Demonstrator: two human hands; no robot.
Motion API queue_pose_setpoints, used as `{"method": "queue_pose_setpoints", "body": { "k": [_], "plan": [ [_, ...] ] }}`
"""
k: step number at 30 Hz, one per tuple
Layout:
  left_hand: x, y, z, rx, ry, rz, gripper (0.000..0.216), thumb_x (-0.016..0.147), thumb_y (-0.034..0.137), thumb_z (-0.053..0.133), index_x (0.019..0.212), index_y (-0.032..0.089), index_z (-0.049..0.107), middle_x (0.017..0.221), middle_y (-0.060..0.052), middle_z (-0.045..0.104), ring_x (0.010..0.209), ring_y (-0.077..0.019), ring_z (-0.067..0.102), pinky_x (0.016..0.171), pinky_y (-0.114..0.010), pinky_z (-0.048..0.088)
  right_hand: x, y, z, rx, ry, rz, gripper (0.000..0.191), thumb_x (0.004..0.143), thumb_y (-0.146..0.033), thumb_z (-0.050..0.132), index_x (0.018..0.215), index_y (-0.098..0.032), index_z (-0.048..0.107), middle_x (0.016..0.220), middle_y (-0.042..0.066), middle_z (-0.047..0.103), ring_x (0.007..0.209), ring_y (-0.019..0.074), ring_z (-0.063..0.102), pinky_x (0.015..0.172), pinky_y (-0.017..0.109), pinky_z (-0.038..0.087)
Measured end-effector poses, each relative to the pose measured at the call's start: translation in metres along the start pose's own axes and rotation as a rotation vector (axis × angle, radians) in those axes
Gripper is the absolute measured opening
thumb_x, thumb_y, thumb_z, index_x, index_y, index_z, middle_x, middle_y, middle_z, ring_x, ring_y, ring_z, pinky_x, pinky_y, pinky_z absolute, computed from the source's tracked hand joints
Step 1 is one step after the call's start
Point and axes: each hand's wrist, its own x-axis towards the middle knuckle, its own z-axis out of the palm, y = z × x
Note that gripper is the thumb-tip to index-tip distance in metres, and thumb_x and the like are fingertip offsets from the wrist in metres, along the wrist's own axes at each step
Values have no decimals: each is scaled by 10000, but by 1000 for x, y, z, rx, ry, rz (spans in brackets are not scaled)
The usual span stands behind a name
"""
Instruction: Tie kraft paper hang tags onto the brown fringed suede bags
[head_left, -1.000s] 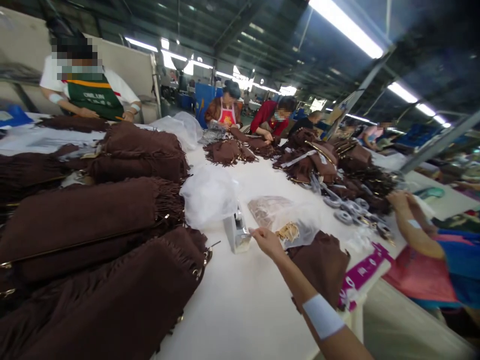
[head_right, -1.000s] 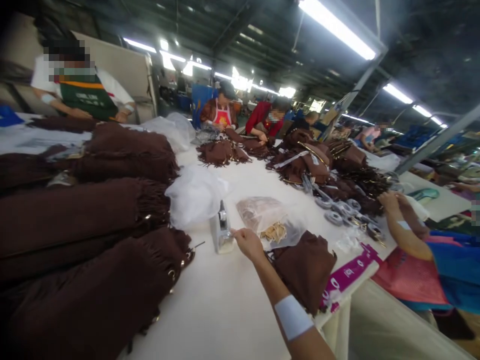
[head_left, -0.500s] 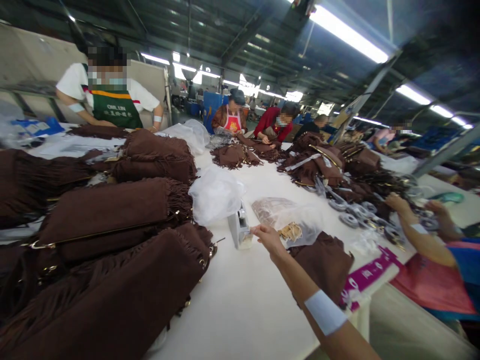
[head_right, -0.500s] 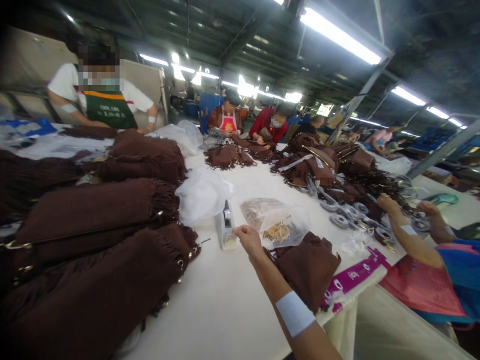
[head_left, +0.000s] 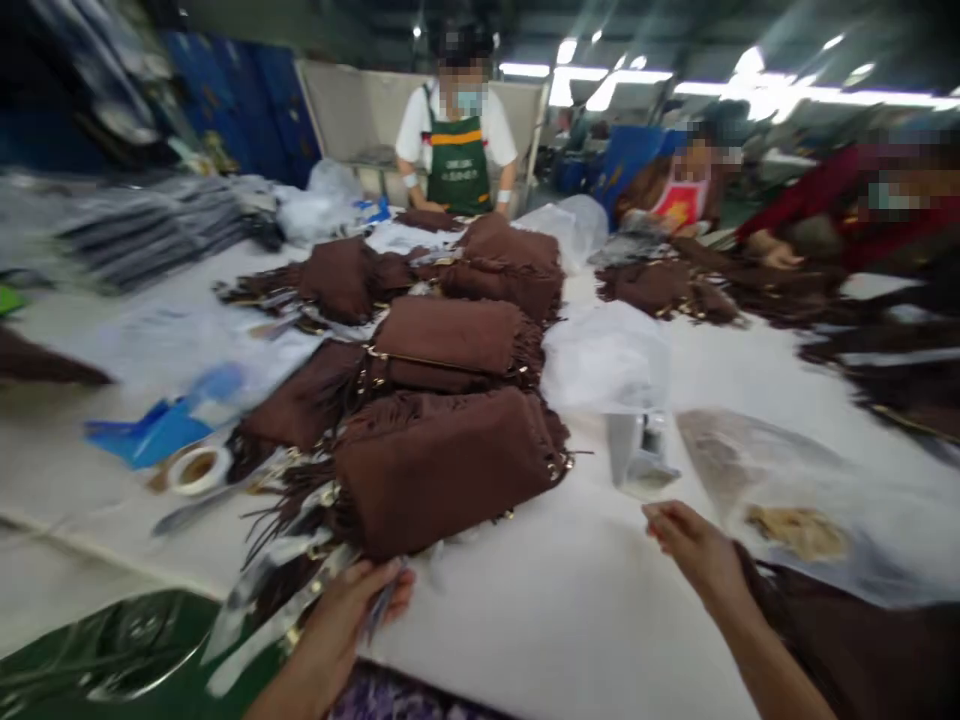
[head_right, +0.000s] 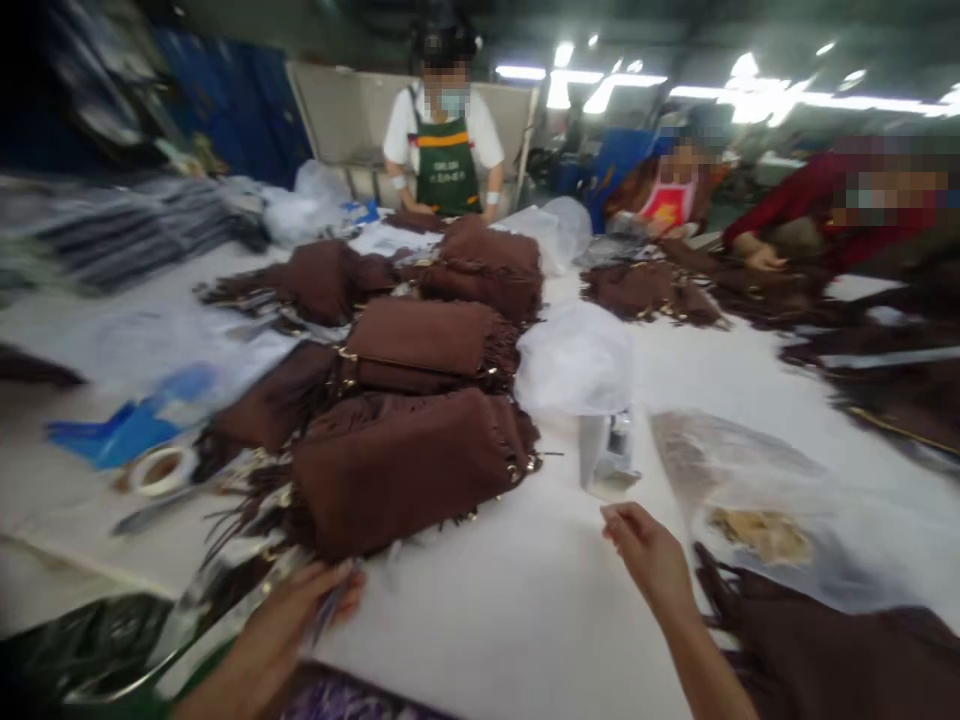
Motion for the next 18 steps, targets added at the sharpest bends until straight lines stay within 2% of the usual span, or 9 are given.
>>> {"method": "queue_pose_setpoints", "body": {
  "k": [3,5,7,10,12,18],
  "plan": [
    [8,-9,-11,-48,-103,11,183,740,133,769,849,91,629,884,-164,726,705,-186,692,691,-283,588,-44,-39,39,17,-273,-239,287,849,-499,535,863,-224,613,711,12,605,652,167,537,639,273,433],
    [3,-11,-13,-73,-138,20,180,757,160,761,863,93,631,906,-161,725,713,-176,691,700,-275,585,-80,-70,77,71,-504,-345,242,904,-425,491,848,-221,610,709,0,590,670,159,539,652,258,432],
    [-2,-12,-14,-96,-169,25,172,770,168,748,878,88,640,925,-164,721,722,-173,689,705,-274,582,-109,-95,117,120,-640,-435,197,920,-325,481,827,-214,614,701,-13,590,675,146,548,656,241,421],
    [-4,-13,-16,-136,-248,23,191,763,172,750,901,86,650,924,-157,719,710,-167,680,691,-271,574,-129,-111,166,133,-705,-523,168,911,-211,485,820,-206,627,710,-24,609,681,130,566,662,222,408],
    [-1,-15,-18,-165,-293,36,215,749,196,767,899,90,655,861,-131,716,666,-152,662,653,-251,557,-132,-111,186,120,-710,-574,181,908,-168,480,830,-207,638,735,-24,624,698,126,572,678,217,405],
    [8,-27,-20,-131,-274,111,307,698,344,804,830,104,665,693,-75,682,602,-136,612,593,-212,492,-135,-112,207,43,-661,-603,183,916,-143,494,828,-211,640,775,-26,662,746,130,592,708,217,397]
  ]
}}
